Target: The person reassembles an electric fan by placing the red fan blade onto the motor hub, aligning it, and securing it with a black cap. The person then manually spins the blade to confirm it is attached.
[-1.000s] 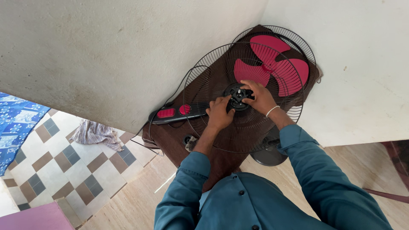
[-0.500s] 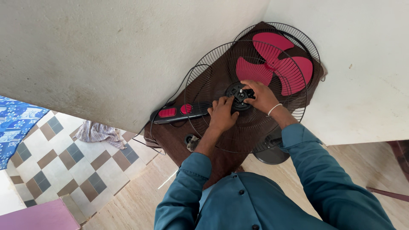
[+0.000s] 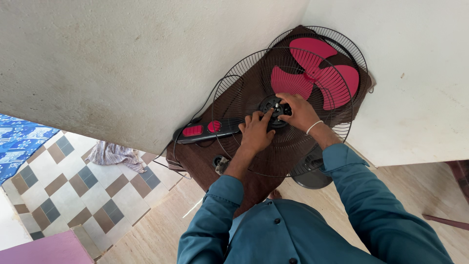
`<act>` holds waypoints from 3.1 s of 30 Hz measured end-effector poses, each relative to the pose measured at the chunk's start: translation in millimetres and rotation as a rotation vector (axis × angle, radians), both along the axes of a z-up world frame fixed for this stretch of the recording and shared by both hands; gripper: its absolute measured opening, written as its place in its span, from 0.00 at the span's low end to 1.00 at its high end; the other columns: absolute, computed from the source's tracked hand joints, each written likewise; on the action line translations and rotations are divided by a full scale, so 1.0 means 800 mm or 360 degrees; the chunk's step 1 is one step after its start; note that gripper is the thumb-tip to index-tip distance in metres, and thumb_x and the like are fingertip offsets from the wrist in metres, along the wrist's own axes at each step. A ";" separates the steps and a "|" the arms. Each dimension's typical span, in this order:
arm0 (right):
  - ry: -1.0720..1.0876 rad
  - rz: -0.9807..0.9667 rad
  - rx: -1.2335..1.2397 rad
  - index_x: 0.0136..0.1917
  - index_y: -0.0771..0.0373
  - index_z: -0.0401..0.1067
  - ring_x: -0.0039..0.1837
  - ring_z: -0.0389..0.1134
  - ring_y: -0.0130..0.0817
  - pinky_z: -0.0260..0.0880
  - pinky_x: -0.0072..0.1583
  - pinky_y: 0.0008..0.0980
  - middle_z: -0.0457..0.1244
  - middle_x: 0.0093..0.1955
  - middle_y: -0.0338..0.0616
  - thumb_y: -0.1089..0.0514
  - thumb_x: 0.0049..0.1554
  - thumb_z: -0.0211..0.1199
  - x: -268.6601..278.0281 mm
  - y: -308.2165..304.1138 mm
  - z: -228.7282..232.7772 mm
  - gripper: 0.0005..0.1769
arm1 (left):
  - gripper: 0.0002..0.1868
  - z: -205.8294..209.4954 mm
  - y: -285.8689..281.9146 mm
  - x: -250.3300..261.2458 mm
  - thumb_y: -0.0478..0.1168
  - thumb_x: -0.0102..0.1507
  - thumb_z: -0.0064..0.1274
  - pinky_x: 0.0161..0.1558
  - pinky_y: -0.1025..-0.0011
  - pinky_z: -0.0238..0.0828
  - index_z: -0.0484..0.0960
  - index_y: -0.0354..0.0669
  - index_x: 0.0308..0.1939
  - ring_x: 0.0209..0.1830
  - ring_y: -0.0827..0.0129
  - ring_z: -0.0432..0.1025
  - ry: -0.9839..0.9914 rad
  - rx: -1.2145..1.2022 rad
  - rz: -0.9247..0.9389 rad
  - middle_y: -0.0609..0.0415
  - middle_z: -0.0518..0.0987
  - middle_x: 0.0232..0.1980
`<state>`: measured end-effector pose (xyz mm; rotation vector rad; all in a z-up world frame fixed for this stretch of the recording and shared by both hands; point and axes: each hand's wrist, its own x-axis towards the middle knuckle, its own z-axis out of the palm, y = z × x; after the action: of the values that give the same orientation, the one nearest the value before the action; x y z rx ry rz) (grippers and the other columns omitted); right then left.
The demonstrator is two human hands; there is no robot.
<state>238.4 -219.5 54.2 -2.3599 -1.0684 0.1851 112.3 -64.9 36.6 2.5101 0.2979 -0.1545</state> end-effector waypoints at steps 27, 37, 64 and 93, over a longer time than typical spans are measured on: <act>-0.0173 0.0080 0.0061 0.65 0.59 0.69 0.61 0.64 0.48 0.67 0.65 0.45 0.66 0.60 0.44 0.56 0.42 0.78 -0.005 0.000 -0.005 0.38 | 0.46 -0.004 0.002 0.000 0.46 0.59 0.64 0.63 0.47 0.54 0.59 0.62 0.79 0.67 0.53 0.60 -0.0024 -0.0036 0.0022 0.52 0.66 0.70; -0.0191 0.0015 -0.0058 0.65 0.57 0.70 0.61 0.63 0.48 0.67 0.63 0.45 0.62 0.54 0.46 0.51 0.43 0.78 -0.004 0.002 -0.011 0.37 | 0.45 -0.002 0.002 0.000 0.45 0.59 0.64 0.63 0.48 0.54 0.60 0.65 0.78 0.68 0.54 0.59 -0.0028 -0.0023 0.0016 0.53 0.65 0.70; -0.0070 0.0045 -0.0080 0.65 0.60 0.69 0.64 0.59 0.50 0.66 0.65 0.47 0.57 0.55 0.48 0.50 0.43 0.80 0.011 0.000 -0.034 0.39 | 0.42 -0.001 0.085 -0.074 0.44 0.60 0.62 0.65 0.32 0.54 0.59 0.53 0.75 0.72 0.39 0.58 -0.0041 -0.0093 0.0902 0.38 0.56 0.77; 0.0029 0.0265 0.0040 0.62 0.53 0.74 0.64 0.64 0.49 0.66 0.67 0.46 0.64 0.60 0.44 0.73 0.41 0.68 0.032 0.008 -0.047 0.35 | 0.34 -0.072 0.102 -0.085 0.25 0.59 0.44 0.54 0.53 0.73 0.66 0.43 0.70 0.57 0.49 0.76 -0.0470 -0.0306 0.0879 0.42 0.80 0.57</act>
<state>264.1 -213.2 16.3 -2.2428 -1.2513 0.2521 44.1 16.6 -21.2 2.1320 0.7917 0.3857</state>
